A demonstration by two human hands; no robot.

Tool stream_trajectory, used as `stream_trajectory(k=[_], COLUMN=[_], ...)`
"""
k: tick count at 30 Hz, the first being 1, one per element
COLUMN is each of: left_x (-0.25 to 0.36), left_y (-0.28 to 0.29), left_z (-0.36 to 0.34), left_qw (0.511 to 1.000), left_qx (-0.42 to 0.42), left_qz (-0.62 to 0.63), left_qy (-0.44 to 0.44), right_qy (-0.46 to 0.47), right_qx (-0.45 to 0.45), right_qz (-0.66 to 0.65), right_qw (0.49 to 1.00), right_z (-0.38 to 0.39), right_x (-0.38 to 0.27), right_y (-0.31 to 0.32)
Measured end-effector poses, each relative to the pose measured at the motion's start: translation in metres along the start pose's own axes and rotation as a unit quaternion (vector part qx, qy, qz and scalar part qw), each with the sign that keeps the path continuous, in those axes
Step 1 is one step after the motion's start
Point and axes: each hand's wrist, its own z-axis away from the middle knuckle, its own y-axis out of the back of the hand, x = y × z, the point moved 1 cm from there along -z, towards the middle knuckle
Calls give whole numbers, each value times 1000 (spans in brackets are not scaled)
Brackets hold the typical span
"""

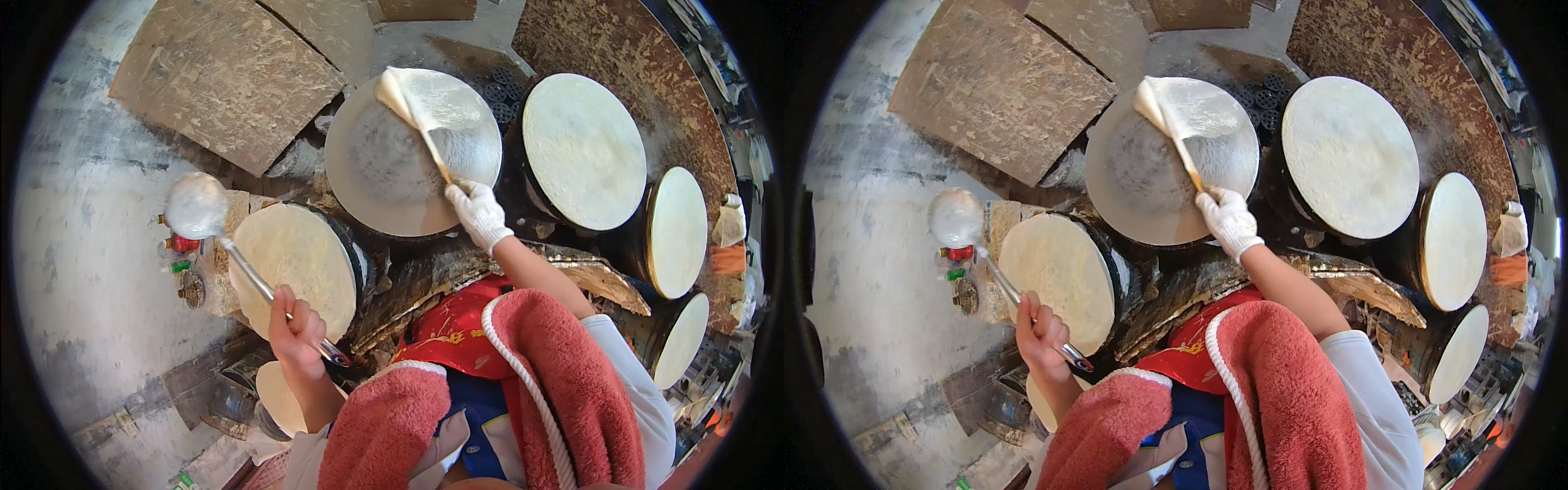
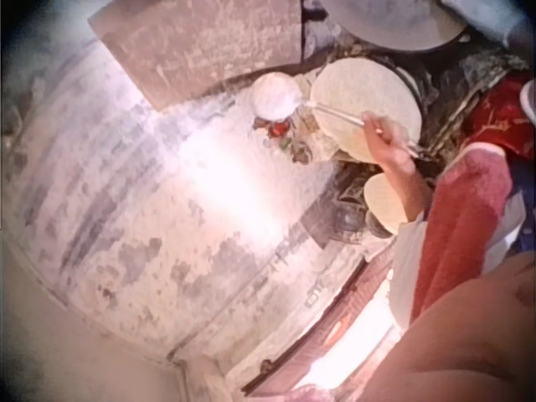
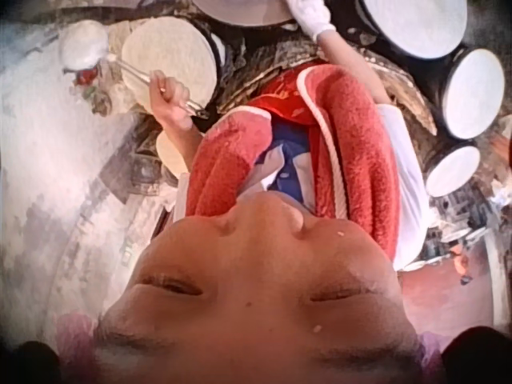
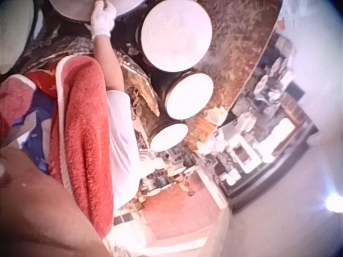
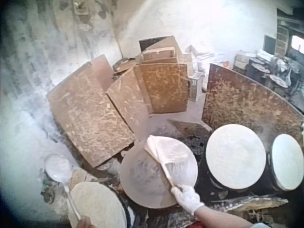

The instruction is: The person ladles batter onto a hot griddle, spreads it into a thin circle using a wooden spreader, flips the crepe, and stacks the finished crepes. The process is repeated continuously across multiple griddles.

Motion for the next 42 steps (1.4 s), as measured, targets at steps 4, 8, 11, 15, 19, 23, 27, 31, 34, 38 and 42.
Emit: stream_trajectory(k=[4, 8, 11, 15, 19, 23, 27, 31, 34, 38, 42], left_x=[-9, -6, -13, -29, -34, -43, -55, -65, -72, -85, -101], left_y=[-1, -1, -1, -11, -20, -23, -25, -32, -40, -45, -44], left_z=[6, 17, 21, 22, 32, 43, 47, 53, 63, 80, 92], left_qw=[996, 997, 995, 991, 985, 983, 976, 970, 961, 961, 949], left_qx=[30, -11, 79, 83, 111, 144, 167, 202, 208, 229, 237], left_qz=[86, 63, 52, 103, 121, 85, 127, 108, 151, 115, 177], left_qy=[22, -32, -35, -28, -60, -73, -67, -80, -97, -106, -107], right_qy=[25, 39, 41, 81, 147, 138, 158, 250, 222, 221, 251], right_qx=[-48, 60, -98, -172, -145, -202, -289, -319, -252, -328, -405], right_qz=[62, 65, 181, 167, 213, 215, 270, 264, 246, 303, 281], right_qw=[997, 995, 978, 967, 955, 945, 905, 875, 909, 867, 833], right_z=[-20, -60, -65, -60, -98, -134, -114, -123, -167, -182, -159], right_x=[-7, -18, -24, -26, -31, -39, -39, -49, -63, -67, -56], right_y=[21, 66, 55, 43, 69, 71, 73, 99, 87, 64, 90])
